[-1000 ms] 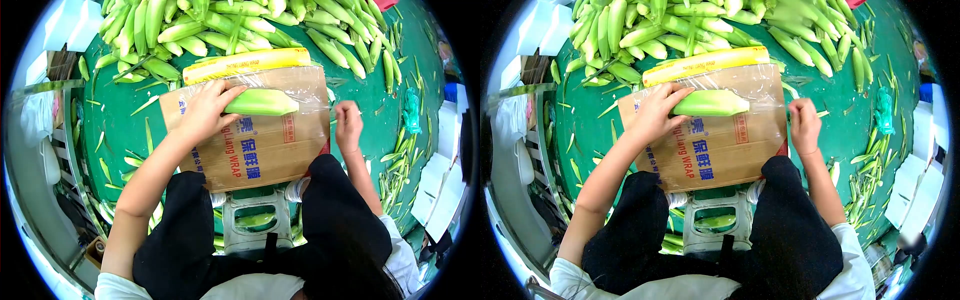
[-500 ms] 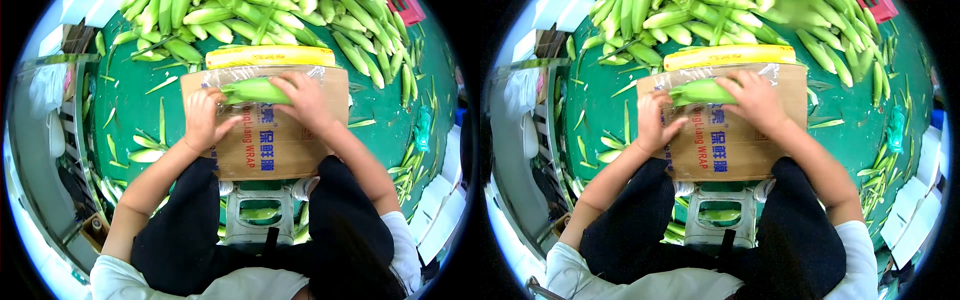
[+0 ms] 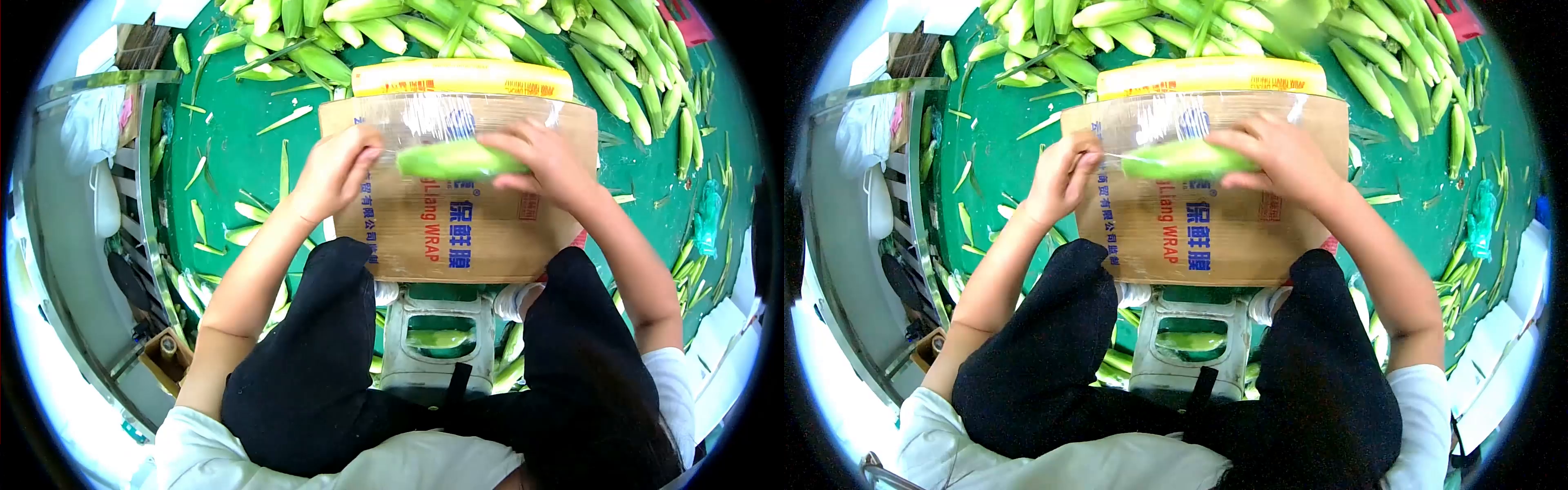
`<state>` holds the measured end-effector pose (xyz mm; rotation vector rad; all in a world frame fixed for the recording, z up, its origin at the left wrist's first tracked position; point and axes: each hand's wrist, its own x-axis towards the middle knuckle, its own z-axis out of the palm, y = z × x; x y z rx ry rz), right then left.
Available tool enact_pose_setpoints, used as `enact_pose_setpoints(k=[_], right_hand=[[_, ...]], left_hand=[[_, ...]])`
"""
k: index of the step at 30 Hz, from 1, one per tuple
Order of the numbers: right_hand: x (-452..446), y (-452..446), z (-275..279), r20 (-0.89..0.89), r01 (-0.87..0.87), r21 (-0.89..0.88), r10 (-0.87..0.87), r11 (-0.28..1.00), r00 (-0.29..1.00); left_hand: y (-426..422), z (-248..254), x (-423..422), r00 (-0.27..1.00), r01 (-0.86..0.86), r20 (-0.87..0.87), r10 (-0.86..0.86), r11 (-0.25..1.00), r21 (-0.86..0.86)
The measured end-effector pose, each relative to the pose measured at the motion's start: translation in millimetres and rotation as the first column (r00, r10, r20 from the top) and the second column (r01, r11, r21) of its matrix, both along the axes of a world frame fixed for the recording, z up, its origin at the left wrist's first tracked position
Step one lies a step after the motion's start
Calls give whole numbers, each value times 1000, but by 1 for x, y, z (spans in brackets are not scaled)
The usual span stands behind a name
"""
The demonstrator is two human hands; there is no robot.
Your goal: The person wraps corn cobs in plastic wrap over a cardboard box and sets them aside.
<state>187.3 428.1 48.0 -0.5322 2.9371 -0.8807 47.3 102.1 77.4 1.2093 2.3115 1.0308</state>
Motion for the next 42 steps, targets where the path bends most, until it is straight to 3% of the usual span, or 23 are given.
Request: enact_pose_setpoints(k=[2, 7, 8, 10, 11, 13, 15, 17, 21, 22, 24, 26, 27, 28, 29, 31, 34, 36, 37, 38, 39, 40, 42], right_hand=[[14, -4, 9, 218, -43, -110, 67, 993, 974], [-6, -15, -2, -147, 90, 215, -59, 972, 987], [-20, -11, -15, -143, 147, 246, -114, 958, 983], [-39, -9, -15, -156, 259, 304, -220, 917, 963], [-49, -11, -6, -165, 309, 329, -268, 892, 949], [-55, -28, 6, -137, 318, 361, -287, 877, 948], [-33, -64, 7, -54, 233, 370, -230, 899, 972], [-28, -77, -7, -209, 236, 332, -173, 914, 963], [-42, -67, -1, -113, 204, 333, -176, 921, 978], [-53, -64, 24, 280, 131, 264, -206, 955, 937], [-50, -57, 21, 355, 70, 90, -98, 993, 930], [-45, -53, 8, 418, 7, -119, 44, 993, 907], [-40, -56, -9, 282, -12, -373, 126, 928, 951], [-37, -58, 0, 492, -26, -292, 173, 956, 853], [-36, -60, 10, 678, -58, -214, 190, 975, 710], [-33, -63, 18, 796, -117, -405, 412, 907, 443], [14, -99, 27, 626, -7, -777, 772, 630, -110], [52, -114, 55, 352, 16, -931, 910, 364, -218], [56, -105, 72, 216, 1, -975, 956, 221, -199], [53, -82, 80, 176, -80, -981, 984, 178, 33], [52, -43, 89, 285, 57, -958, 919, 280, 272], [59, 13, 96, 461, 344, -872, 818, 347, 344], [105, 93, 107, 632, 575, -774, 288, 263, 719]], left_hand=[[26, -18, 1, 981, 192, 13, -193, 979, 69], [74, -53, -16, 916, 341, -209, -341, 939, -39], [80, -33, -23, 983, 176, 10, -181, 940, -294], [84, -29, -81, 905, 99, 418, 78, 918, -384], [80, -27, -110, 894, 82, 440, 79, 939, -335], [79, -22, -133, 945, -259, 157, 288, 949, -180], [87, -20, -145, 910, -352, 233, 342, 936, 4], [115, -18, -129, 942, -251, 256, 218, 962, 104], [183, -27, -57, 891, 249, 345, -294, 953, 170], [195, -41, -46, 848, 371, 309, -430, 899, 232], [204, -59, -29, 750, 474, 377, -544, 839, 266], [201, -80, -23, 849, 527, -7, -528, 846, 75], [199, -92, -19, 837, 514, -206, -506, 858, -20], [199, -96, -10, 617, 556, -535, -577, 801, -222], [196, -100, -5, 533, 626, -561, -633, 742, -242], [182, -86, 5, 343, 744, -602, -721, 599, -294], [180, -78, 7, 389, 837, -399, -830, 500, -223], [181, -75, 9, 420, 826, -393, -818, 524, -209], [179, -75, 11, 444, 809, -397, -804, 549, -207], [172, -75, 14, 476, 788, -394, -786, 580, -207], [165, -78, 17, 494, 767, -399, -773, 603, -220], [159, -81, 22, 508, 749, -404, -760, 622, -229], [152, -73, 35, 563, 723, -382, -733, 660, -204]])
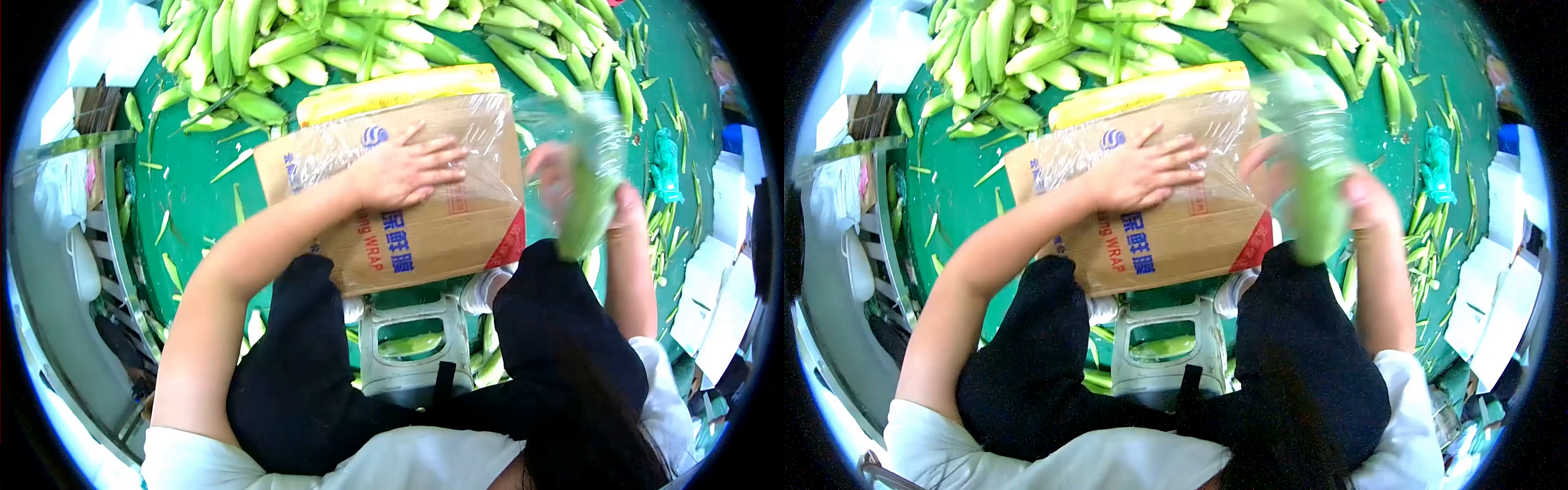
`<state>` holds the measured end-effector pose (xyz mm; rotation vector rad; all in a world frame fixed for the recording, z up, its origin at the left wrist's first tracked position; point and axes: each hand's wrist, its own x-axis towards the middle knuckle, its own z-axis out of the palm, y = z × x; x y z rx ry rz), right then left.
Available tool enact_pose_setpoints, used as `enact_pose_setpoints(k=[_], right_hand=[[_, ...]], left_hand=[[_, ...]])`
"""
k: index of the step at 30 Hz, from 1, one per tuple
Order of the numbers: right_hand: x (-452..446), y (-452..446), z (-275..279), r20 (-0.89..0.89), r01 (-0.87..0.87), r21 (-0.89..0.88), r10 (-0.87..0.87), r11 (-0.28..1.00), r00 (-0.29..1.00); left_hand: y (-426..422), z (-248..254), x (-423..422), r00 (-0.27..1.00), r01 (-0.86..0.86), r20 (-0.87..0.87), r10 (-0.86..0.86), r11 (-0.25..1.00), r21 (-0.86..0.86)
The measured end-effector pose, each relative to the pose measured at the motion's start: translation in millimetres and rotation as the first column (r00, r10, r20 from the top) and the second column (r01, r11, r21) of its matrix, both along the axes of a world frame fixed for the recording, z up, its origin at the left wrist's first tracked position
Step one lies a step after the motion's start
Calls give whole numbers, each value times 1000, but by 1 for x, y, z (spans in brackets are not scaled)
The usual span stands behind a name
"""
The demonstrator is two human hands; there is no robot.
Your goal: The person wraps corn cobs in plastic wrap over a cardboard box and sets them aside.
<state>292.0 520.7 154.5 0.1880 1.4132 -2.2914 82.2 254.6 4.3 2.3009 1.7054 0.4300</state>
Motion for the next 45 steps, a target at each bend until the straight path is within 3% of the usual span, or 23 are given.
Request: enact_pose_setpoints(k=[1, 2, 4, 7, 10, 13, 14, 16, 17, 18, 20, 21, 23, 26, 29, 31, 33, 35, 37, 39, 41, 43, 45], right_hand=[[33, 19, -1, 1, 327, 219, -335, 919, 942], [69, 34, -7, 4, 440, 469, -500, 766, 866], [182, 55, -47, 447, 89, 459, -316, 884, 837], [348, 11, -96, 801, -415, 423, -119, 806, 586], [453, -41, -111, 933, -735, 304, -31, 606, 360], [422, -36, -130, 918, -865, 380, -20, 326, 396], [386, -19, -144, 850, -819, 524, -85, 234, 520], [254, 32, -163, 325, -332, 943, -256, 17, 910], [171, 66, -174, -165, 147, 984, -207, -102, 964], [95, 98, -193, -320, 277, 923, -133, -269, 938], [-23, 156, -245, -483, 417, 822, -84, -388, 872], [-59, 173, -282, -447, 346, 862, -231, -371, 864], [-105, 142, -264, -22, -174, 885, -412, -432, 911], [-114, 137, -267, 194, -344, 908, -489, -240, 851], [-71, 145, -288, -68, -83, 887, -306, -454, 950], [-38, 174, -330, -80, 1, 982, -411, -187, 908], [-29, 143, -282, 90, 231, 933, -799, 277, 594], [-18, 107, -234, -191, 429, 898, -793, 96, 578], [-19, 51, -161, -493, 635, 770, -573, 64, 655], [-25, -11, -89, -447, 604, 733, -448, 312, 774], [-24, -45, -55, -467, 624, 454, -426, 636, 775], [10, -39, -73, -448, 577, 718, -375, 390, 811], [36, -50, -88, -358, 376, 917, -144, 133, 923]], left_hand=[[-4, 5, 7, 1000, -23, 4, 23, 999, -40], [-8, 8, 14, 998, -48, 24, 49, 997, -63], [-11, 12, 20, 995, -80, 48, 85, 993, -91], [-13, 12, 23, 994, -99, 41, 104, 989, -108], [-12, 13, 23, 993, -103, 44, 109, 987, -125], [-10, 18, 28, 994, -104, 17, 107, 983, -152], [-9, 22, 30, 996, -94, -25, 91, 979, -183], [-12, 14, 42, 999, 13, 34, -7, 985, -172], [-13, 12, 47, 997, 61, 59, -52, 985, -164], [-15, 13, 50, 996, 55, -57, -65, 984, -168], [-14, 18, 50, 998, 60, 0, -62, 973, -223], [-12, 19, 48, 998, 64, 27, -59, 967, -247], [-16, 16, 44, 995, 95, 27, -92, 974, -204], [-24, 18, 35, 982, 158, 120, -145, 982, -104], [-38, 14, 38, 961, 98, 257, -104, 995, 35], [-41, 20, 35, 942, 28, 330, -64, 993, 113], [-35, 39, 26, 957, -136, 279, 75, 969, 206], [-23, 67, 19, 921, -365, 246, 302, 891, 272], [-7, 93, 5, 890, -436, 37, 454, 825, 360], [4, 106, -5, 837, -436, -121, 533, 785, 440], [7, 107, -19, 821, -443, -176, 543, 801, 403], [-14, 98, -41, 851, -474, -132, 508, 852, 223], [-29, 87, -43, 822, -560, -88, 562, 827, 48]])
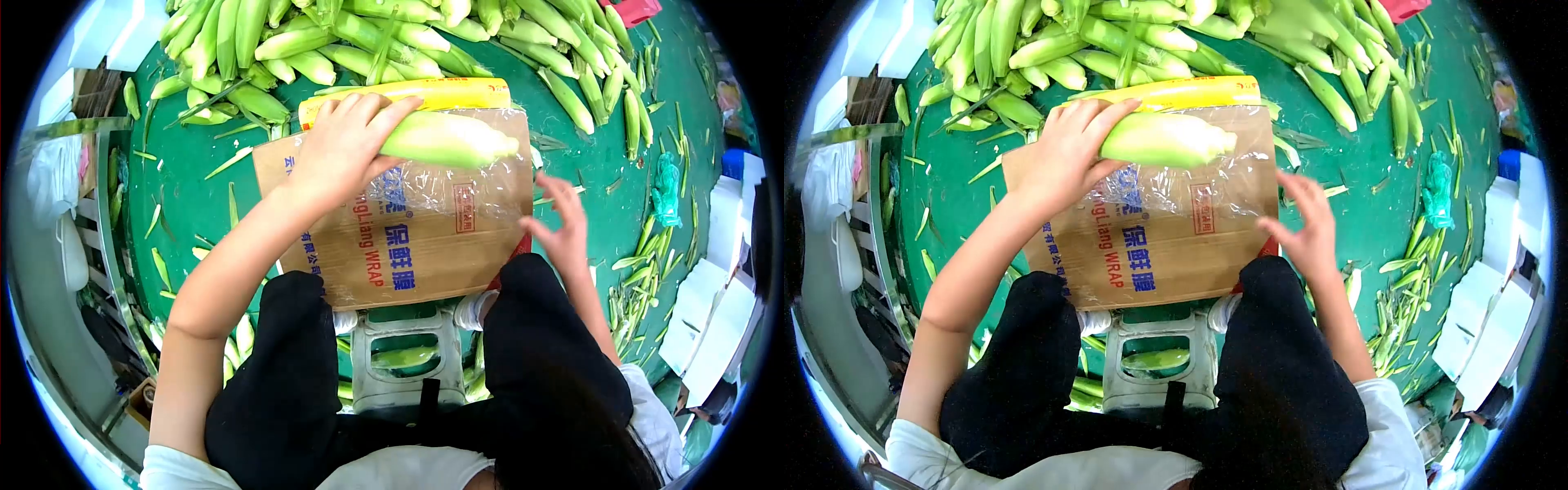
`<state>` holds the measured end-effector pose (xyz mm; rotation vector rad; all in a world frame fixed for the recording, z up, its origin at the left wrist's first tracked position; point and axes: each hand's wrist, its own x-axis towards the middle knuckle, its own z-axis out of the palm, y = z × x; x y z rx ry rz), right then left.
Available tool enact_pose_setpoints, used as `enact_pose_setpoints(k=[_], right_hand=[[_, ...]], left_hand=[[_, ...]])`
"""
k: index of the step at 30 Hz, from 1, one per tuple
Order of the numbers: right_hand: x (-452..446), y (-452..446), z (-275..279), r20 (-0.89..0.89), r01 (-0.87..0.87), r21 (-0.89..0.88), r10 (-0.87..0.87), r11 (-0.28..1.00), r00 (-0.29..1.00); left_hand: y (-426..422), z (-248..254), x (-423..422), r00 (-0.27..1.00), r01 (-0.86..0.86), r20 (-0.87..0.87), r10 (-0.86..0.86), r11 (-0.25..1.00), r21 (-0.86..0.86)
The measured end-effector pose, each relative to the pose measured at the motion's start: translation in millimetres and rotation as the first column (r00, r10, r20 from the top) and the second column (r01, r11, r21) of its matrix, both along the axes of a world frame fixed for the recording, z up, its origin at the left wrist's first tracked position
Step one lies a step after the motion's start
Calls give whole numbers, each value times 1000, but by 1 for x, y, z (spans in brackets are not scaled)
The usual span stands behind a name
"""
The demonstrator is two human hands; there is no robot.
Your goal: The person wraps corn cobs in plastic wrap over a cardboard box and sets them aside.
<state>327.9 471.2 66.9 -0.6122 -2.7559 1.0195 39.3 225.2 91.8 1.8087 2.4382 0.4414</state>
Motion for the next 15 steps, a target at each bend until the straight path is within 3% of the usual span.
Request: enact_pose_setpoints(k=[2, 5, 7, 10, 13, 15], right_hand=[[23, -4, -40, 29, -81, 198, 77, 977, 997], [21, -12, -50, -41, 15, 279, -4, 960, 999], [3, -12, -42, -119, 40, 338, 1, 940, 993], [-27, -16, -20, -253, 259, 32, -243, 965, 936], [-91, -40, -1, -419, -46, 270, 161, 962, 893], [-117, -68, -26, -337, -179, 314, 286, 932, 897]], left_hand=[[-13, -18, 6, 991, -38, 126, 47, 996, -78], [-23, -30, 16, 970, -22, 239, 53, 991, -129], [-27, -39, 21, 968, -19, 250, 19, 1000, -3], [-29, -45, 21, 961, -23, 276, 4, 997, 68], [-18, -41, 24, 946, -24, 324, 13, 999, 29], [-11, -38, 24, 927, -40, 372, 48, 999, -28]])
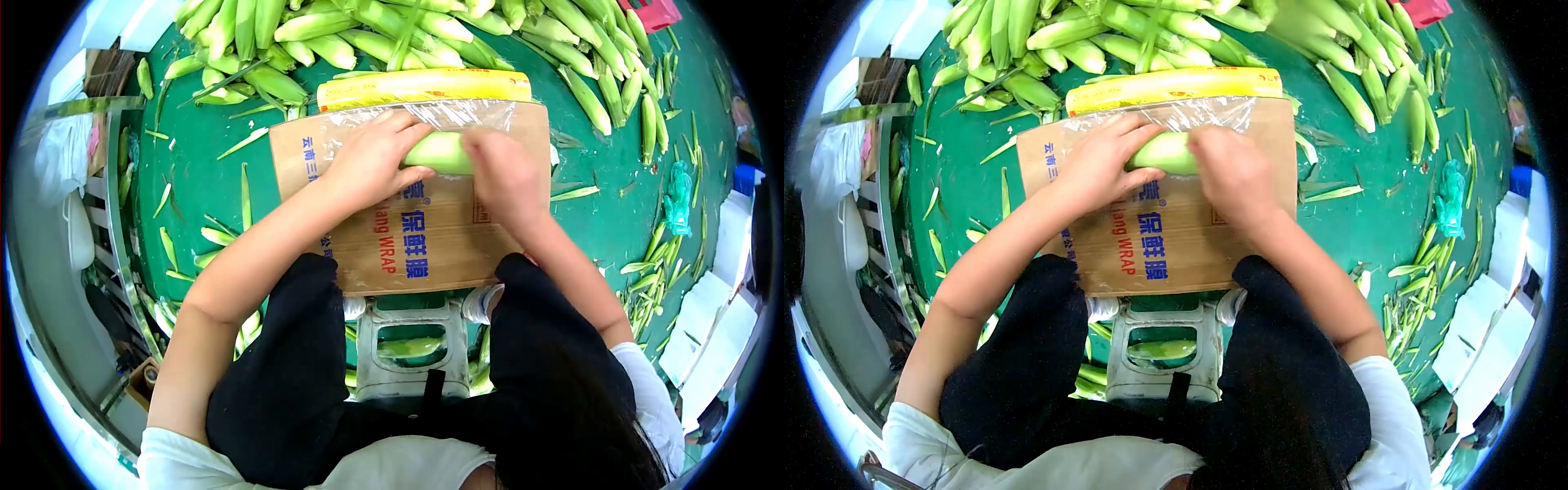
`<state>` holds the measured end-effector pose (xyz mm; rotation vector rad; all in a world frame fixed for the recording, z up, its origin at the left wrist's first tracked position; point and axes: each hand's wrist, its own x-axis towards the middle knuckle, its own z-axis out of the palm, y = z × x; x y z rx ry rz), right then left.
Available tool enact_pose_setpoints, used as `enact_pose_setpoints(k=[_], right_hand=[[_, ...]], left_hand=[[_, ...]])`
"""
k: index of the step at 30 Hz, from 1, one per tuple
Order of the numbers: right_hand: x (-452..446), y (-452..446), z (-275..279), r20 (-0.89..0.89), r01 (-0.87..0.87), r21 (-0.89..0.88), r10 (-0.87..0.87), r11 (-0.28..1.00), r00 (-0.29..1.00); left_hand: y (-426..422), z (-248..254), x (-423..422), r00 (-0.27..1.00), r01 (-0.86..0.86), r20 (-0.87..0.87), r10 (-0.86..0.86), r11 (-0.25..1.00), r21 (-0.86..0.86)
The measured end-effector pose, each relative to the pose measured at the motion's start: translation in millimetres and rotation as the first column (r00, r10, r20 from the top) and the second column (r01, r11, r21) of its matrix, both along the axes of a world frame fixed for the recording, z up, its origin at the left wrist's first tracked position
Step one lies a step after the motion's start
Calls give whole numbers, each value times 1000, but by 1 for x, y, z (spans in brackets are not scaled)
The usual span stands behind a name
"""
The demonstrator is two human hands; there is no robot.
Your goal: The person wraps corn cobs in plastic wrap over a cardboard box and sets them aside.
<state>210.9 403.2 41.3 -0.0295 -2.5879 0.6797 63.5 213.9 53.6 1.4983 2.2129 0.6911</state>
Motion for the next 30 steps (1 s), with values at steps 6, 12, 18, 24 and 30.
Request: enact_pose_setpoints(k=[6, 12, 18, 24, 30], right_hand=[[-14, -17, -12, 113, -128, 121, 114, 984, 987], [-27, -9, -15, 168, -140, 53, 129, 989, 977], [-5, 7, -1, 243, -150, -79, 165, 986, 956], [35, -5, 24, 460, -224, -404, 409, 887, 788], [3, 3, -5, 394, -262, -83, 273, 962, 878]], left_hand=[[-84, -27, -2, 921, -232, -241, 307, 927, 294], [-104, -27, 18, 891, -356, -253, 377, 926, 124], [-110, -26, -16, 847, -450, 451, 280, 831, 328], [-69, -15, -17, 741, -177, 666, 90, 982, 64], [15, -14, -35, 966, 167, -147, -211, 949, -266]])
